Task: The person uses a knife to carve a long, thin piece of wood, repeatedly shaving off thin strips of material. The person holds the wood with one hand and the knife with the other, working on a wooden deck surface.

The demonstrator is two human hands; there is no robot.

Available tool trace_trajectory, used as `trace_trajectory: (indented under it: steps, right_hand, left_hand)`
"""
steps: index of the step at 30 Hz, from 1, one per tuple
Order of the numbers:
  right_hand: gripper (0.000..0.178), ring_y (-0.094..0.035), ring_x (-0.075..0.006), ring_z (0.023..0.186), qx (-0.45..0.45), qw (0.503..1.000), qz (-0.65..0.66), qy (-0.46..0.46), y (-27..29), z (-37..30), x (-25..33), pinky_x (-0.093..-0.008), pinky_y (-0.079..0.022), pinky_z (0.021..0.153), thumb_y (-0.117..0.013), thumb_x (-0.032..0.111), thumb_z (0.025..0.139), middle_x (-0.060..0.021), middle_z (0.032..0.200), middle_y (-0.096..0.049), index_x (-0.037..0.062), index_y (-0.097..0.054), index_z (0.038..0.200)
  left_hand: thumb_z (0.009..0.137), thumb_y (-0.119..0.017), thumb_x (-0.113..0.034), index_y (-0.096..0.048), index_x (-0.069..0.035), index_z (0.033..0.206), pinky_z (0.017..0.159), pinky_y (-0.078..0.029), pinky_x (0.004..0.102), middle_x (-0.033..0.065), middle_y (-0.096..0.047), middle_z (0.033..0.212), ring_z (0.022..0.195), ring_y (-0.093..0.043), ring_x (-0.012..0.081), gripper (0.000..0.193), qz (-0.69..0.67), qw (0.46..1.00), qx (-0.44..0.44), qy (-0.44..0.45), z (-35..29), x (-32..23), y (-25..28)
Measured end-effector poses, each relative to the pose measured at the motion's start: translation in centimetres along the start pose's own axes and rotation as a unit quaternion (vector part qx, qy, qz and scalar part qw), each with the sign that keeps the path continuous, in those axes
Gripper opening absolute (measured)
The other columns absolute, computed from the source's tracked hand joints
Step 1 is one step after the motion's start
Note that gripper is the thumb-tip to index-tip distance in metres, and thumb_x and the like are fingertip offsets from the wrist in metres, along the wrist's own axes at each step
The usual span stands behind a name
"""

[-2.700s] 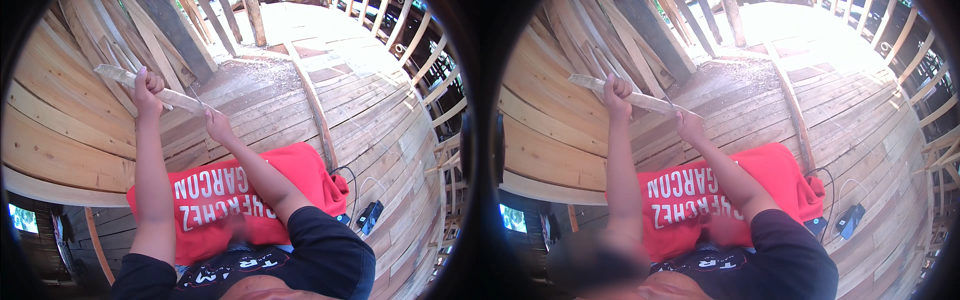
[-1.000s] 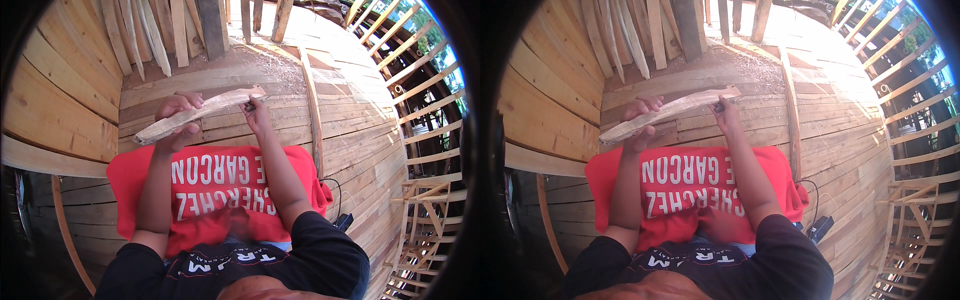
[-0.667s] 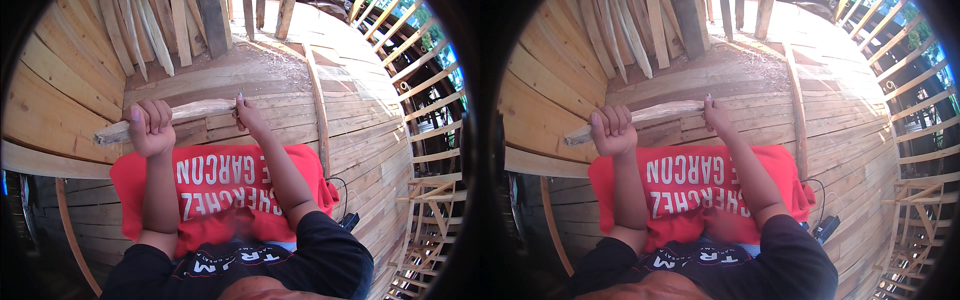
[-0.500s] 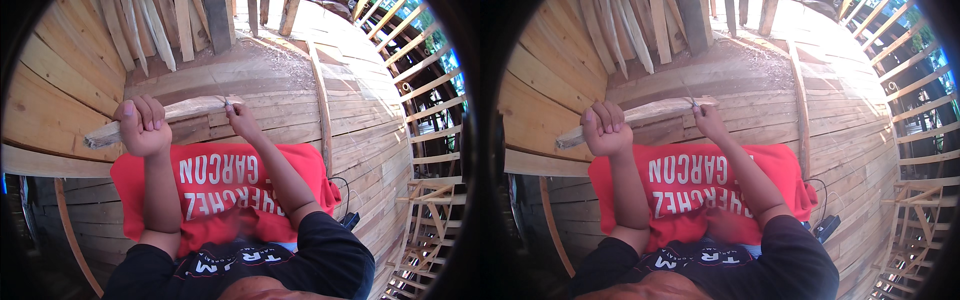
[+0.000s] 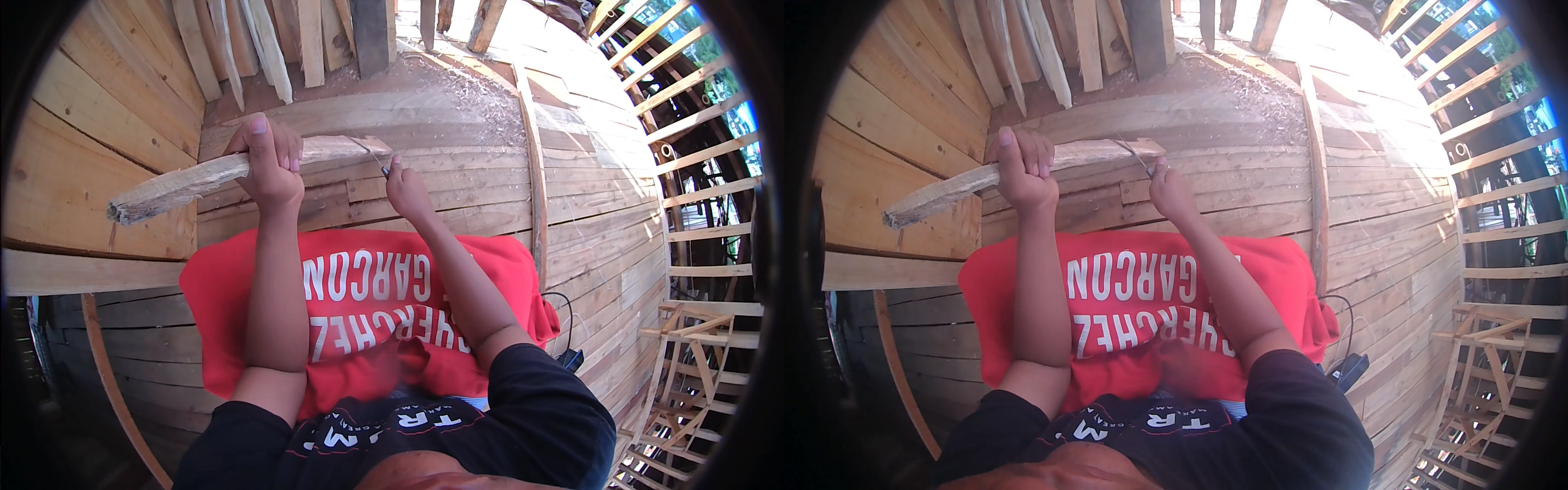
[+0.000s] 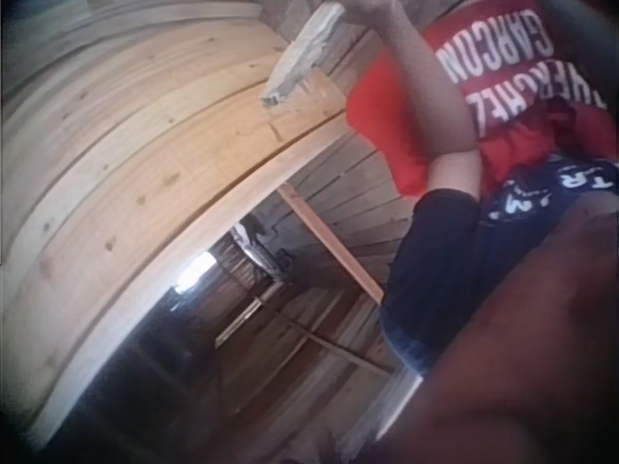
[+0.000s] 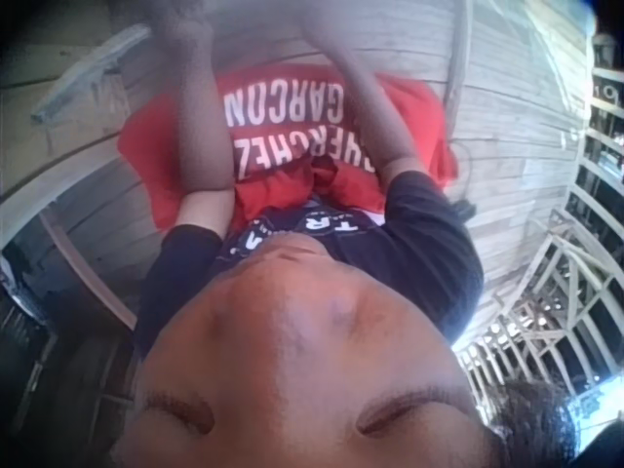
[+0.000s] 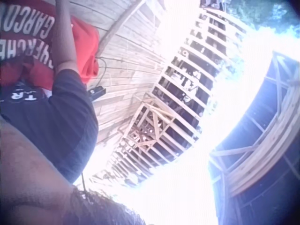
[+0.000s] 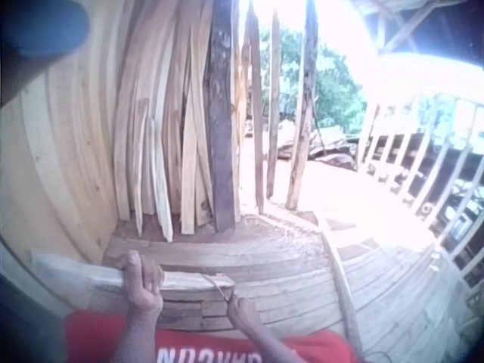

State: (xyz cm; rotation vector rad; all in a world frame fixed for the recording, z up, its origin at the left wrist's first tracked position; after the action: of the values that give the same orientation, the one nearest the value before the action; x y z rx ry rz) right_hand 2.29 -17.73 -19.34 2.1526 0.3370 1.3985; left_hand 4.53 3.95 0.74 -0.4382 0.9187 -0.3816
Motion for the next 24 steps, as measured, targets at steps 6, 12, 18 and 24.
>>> trace_trajectory:
  steps: [6, 12, 18, 24]
  right_hand:
    - [0.065, -0.061, -0.0538, 0.091, -0.046, 0.997, -0.003, 0.061, 0.6, -3.3, 7.9, -0.0563, -0.047, 0.083, -0.028, 0.039, 0.102, -0.0373, 0.089, -0.062, -0.0114, -0.064, 0.084]
    - [0.059, -0.062, -0.0506, 0.076, -0.124, 0.989, -0.053, 0.065, 0.1, 0.1, 1.9, -0.0556, -0.048, 0.073, -0.030, 0.032, 0.101, -0.0312, 0.070, -0.062, -0.0083, -0.062, 0.074]
    - [0.056, -0.064, -0.0493, 0.077, -0.053, 0.994, 0.049, 0.083, 0.2, -2.3, 7.7, -0.0555, -0.049, 0.075, -0.031, 0.031, 0.099, -0.0304, 0.070, -0.063, -0.0077, -0.063, 0.073]
    - [0.058, -0.062, -0.0523, 0.076, -0.070, 0.994, -0.016, 0.080, -0.8, -0.3, 5.8, -0.0571, -0.047, 0.074, -0.031, 0.032, 0.100, -0.0357, 0.074, -0.060, -0.0099, -0.062, 0.074]
  left_hand:
    - [0.102, -0.044, -0.024, -0.032, -0.012, 0.059, 0.041, -0.027, 0.0268, -0.0023, -0.031, 0.047, 0.040, -0.030, 0.0093, 0.046, 0.028, 0.994, -0.101, 0.023, -0.8, 0.6, -1.0]
    - [0.101, -0.042, -0.022, -0.030, -0.014, 0.059, 0.042, -0.027, 0.0264, -0.0025, -0.029, 0.047, 0.039, -0.027, 0.0092, 0.044, 0.028, 0.990, -0.132, 0.044, -1.3, 0.3, -1.8]
    - [0.102, -0.041, -0.019, -0.031, -0.013, 0.060, 0.040, -0.028, 0.0251, -0.0018, -0.031, 0.046, 0.038, -0.028, 0.0087, 0.043, 0.044, 0.988, -0.149, 0.013, -1.9, 0.2, -2.1]
    - [0.104, -0.040, -0.021, -0.031, -0.013, 0.063, 0.040, -0.029, 0.0242, -0.0021, -0.030, 0.046, 0.038, -0.028, 0.0084, 0.042, 0.064, 0.982, -0.176, 0.010, -1.5, 0.1, -2.3]
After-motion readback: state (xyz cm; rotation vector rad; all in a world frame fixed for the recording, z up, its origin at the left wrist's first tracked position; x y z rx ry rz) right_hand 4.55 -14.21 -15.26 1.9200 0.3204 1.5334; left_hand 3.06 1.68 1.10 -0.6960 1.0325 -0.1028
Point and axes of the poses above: each hand's wrist, its own z-axis towards the middle knuckle, its own y-axis out of the back of the hand, x = y × z, the point moved 3 cm from there along z, towards the middle knuckle
